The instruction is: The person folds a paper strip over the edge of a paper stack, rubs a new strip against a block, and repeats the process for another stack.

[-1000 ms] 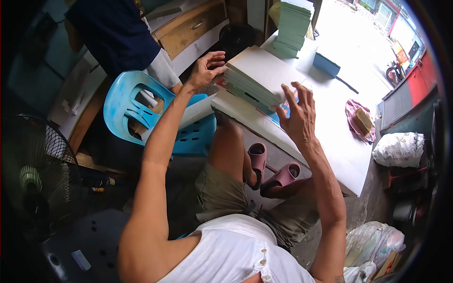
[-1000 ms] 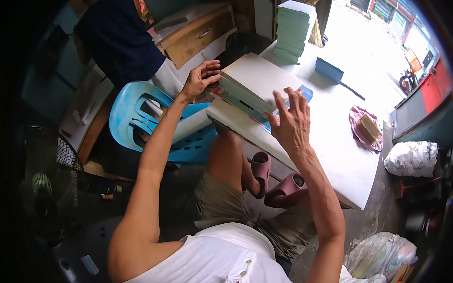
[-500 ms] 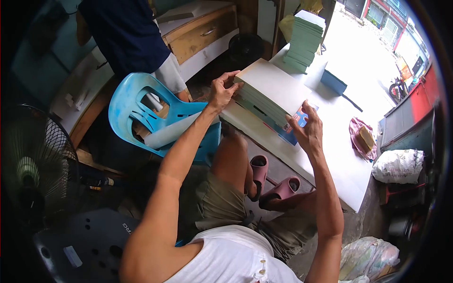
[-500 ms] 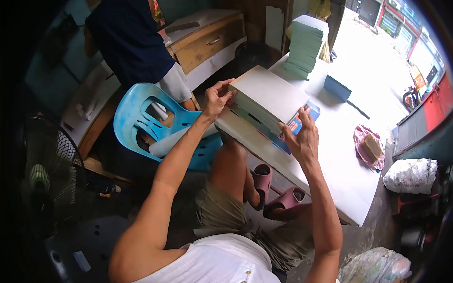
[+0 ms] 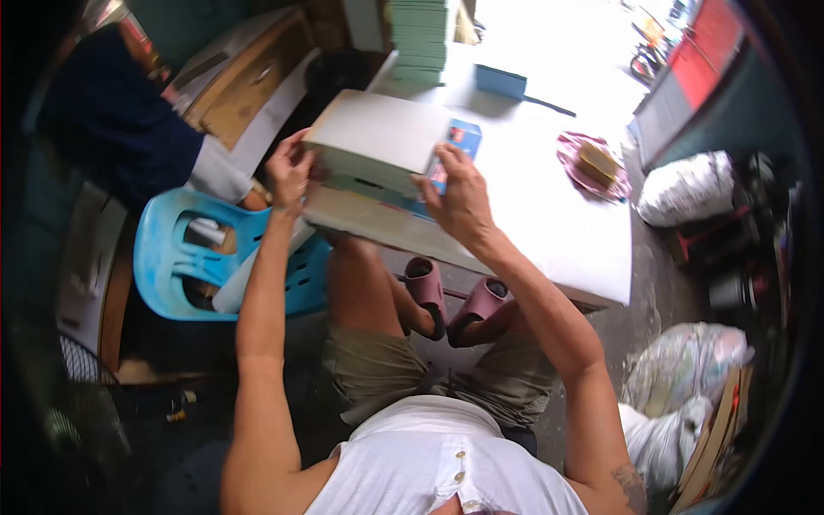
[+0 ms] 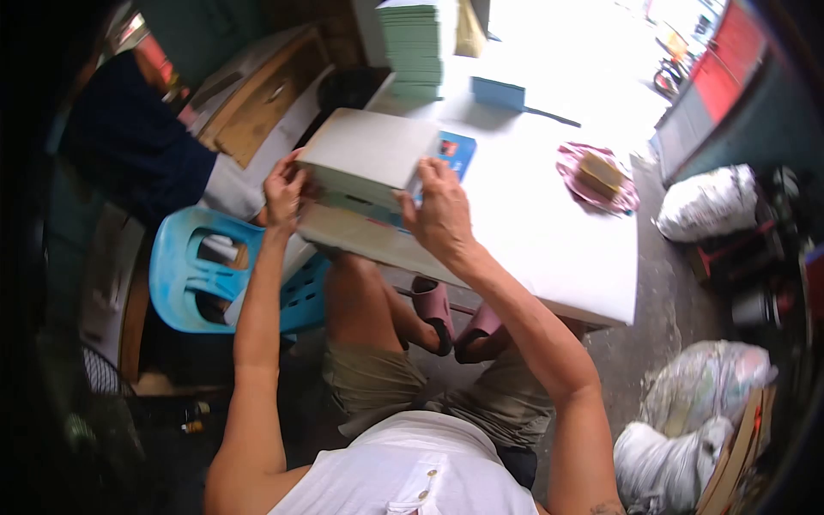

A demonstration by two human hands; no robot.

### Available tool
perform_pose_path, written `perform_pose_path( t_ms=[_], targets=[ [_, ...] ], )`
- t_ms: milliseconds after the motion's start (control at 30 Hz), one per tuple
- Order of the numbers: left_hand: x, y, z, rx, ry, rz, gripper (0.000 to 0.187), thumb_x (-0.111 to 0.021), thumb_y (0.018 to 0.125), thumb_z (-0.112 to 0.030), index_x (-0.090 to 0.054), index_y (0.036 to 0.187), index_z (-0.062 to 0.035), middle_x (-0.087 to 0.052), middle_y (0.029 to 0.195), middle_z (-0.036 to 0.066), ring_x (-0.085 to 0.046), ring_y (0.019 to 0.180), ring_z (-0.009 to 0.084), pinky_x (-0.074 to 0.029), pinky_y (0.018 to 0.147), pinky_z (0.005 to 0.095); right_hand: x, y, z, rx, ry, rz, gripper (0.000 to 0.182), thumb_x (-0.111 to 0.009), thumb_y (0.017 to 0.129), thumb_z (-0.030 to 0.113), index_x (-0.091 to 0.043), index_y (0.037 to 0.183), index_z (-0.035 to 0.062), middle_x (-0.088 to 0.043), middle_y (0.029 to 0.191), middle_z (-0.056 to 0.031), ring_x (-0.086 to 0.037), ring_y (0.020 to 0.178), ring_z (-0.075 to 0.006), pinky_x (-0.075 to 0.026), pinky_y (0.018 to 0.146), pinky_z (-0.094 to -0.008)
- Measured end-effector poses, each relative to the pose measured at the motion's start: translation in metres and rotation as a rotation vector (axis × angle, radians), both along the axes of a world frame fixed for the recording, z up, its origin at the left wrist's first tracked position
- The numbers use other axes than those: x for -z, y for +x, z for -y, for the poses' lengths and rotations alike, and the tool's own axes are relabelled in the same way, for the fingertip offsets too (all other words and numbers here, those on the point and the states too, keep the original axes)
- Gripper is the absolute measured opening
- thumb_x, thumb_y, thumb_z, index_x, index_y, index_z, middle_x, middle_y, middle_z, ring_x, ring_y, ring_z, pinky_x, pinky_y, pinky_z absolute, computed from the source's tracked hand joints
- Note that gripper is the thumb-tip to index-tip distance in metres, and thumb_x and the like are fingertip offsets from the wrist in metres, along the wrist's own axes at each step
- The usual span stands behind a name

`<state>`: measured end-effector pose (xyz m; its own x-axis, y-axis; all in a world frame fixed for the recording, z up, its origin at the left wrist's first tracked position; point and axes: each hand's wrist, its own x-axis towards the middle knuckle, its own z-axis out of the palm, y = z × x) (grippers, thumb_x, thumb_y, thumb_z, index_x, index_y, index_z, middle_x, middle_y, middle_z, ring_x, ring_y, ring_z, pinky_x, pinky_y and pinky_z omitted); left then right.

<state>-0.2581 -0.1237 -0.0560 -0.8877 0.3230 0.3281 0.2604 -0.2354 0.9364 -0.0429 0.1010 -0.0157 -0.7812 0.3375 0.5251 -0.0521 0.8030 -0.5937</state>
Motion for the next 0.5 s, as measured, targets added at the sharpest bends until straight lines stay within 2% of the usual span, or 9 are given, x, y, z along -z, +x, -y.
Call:
perform_pose_path(
  t_ms=[33, 100, 167, 233, 267, 300, 367, 400, 500],
  targets=[
    [-0.004, -0.004, 0.002, -0.048, -0.069, -0.044, 0.043, -0.072, 0.092, -0.003, -0.058, 0.132, 0.0002, -0.069, 0.116, 0.009, -0.066, 0.094, 0.0119, -0.055, 0.078, 0.0253, 0.001, 0.002, -0.004, -0.008, 0.028, -0.012, 0.062, -0.076, 0.085, 0.019, -0.051, 0.134, -0.0104, -0.057, 0.129, -0.0295, -0.058, 0.118, -0.0444, -0.049, 0.101, -0.0481],
    [-0.024, 0.002, -0.001, -0.253, -0.156, -0.37, 0.044, -0.072, 0.092, -0.004, -0.057, 0.133, 0.001, -0.065, 0.129, 0.016, -0.064, 0.116, 0.0212, -0.053, 0.097, 0.0343, 0.0, 0.013, -0.017, -0.088, 0.028, 0.028, 0.068, -0.077, 0.085, 0.022, -0.047, 0.137, -0.0097, -0.054, 0.132, -0.0304, -0.055, 0.122, -0.0441, -0.048, 0.101, -0.049],
    [-0.063, 0.027, -0.009, -0.32, -0.22, -0.424, 0.044, -0.073, 0.091, -0.005, -0.057, 0.132, -0.0001, -0.06, 0.137, 0.018, -0.057, 0.129, 0.0281, -0.045, 0.11, 0.0429, 0.004, 0.024, -0.037, -0.098, 0.011, -0.033, 0.068, -0.079, 0.084, 0.02, -0.048, 0.14, -0.0043, -0.061, 0.124, -0.0249, -0.06, 0.115, -0.0388, -0.05, 0.099, -0.0462],
    [-0.095, 0.051, -0.024, -0.358, -0.322, -0.546, 0.044, -0.074, 0.092, -0.011, -0.059, 0.133, -0.005, -0.062, 0.136, 0.015, -0.06, 0.126, 0.0301, -0.047, 0.108, 0.046, -0.003, 0.039, -0.065, -0.162, -0.031, -0.073, 0.067, -0.08, 0.083, 0.017, -0.05, 0.14, 0.0002, -0.066, 0.118, -0.0206, -0.062, 0.112, -0.0358, -0.052, 0.096, -0.0449],
    [-0.108, 0.062, -0.034, -0.369, -0.366, -0.616, 0.044, -0.074, 0.092, -0.012, -0.06, 0.133, -0.0061, -0.062, 0.135, 0.014, -0.06, 0.126, 0.0305, -0.047, 0.108, 0.047, -0.013, 0.045, -0.074, -0.105, 0.062, -0.202, 0.054, -0.082, 0.081, 0.011, -0.062, 0.13, 0.0068, -0.07, 0.11, -0.0146, -0.065, 0.105, -0.0314, -0.055, 0.089, -0.0419],
    [-0.118, 0.071, -0.044, -0.375, -0.407, -0.687, 0.043, -0.074, 0.092, -0.014, -0.06, 0.132, -0.0072, -0.062, 0.135, 0.014, -0.06, 0.126, 0.031, -0.047, 0.108, 0.048, -0.024, 0.051, -0.09, -0.102, 0.16, -0.329, 0.032, -0.082, 0.08, 0.008, -0.073, 0.11, 0.0072, -0.071, 0.105, -0.0122, -0.067, 0.1, -0.0281, -0.057, 0.084, -0.0394],
    [-0.13, 0.082, -0.066, -0.328, -0.439, -0.872, 0.042, -0.074, 0.09, -0.014, -0.062, 0.13, -0.0093, -0.063, 0.135, 0.012, -0.058, 0.127, 0.0319, -0.046, 0.11, 0.0475, -0.057, 0.068, -0.11, -0.017, 0.117, -0.462, 0.015, -0.081, 0.081, 0.007, -0.075, 0.095, 0.0062, -0.072, 0.098, -0.0099, -0.068, 0.094, -0.0246, -0.057, 0.078, -0.036],
    [-0.135, 0.087, -0.078, -0.3, -0.465, -0.974, 0.042, -0.075, 0.09, -0.014, -0.062, 0.13, -0.0096, -0.063, 0.135, 0.011, -0.058, 0.127, 0.032, -0.045, 0.11, 0.047, -0.068, 0.071, -0.114, 0.03, -0.014, -0.543, 0.01, -0.081, 0.082, 0.009, -0.073, 0.088, 0.0057, -0.07, 0.092, -0.0074, -0.067, 0.086, -0.0222, -0.055, 0.07, -0.0346],
    [-0.145, 0.097, -0.121, -0.176, -0.547, -1.224, 0.046, -0.077, 0.085, -0.012, -0.063, 0.129, -0.0118, -0.061, 0.137, 0.01, -0.053, 0.132, 0.0317, -0.043, 0.112, 0.0461, -0.069, 0.076, -0.134, 0.004, 0.252, -0.431, 0.011, -0.083, 0.081, 0.007, -0.075, 0.088, 0.0064, -0.071, 0.095, -0.0071, -0.069, 0.088, -0.0192, -0.055, 0.071, -0.0345]
  ],
)
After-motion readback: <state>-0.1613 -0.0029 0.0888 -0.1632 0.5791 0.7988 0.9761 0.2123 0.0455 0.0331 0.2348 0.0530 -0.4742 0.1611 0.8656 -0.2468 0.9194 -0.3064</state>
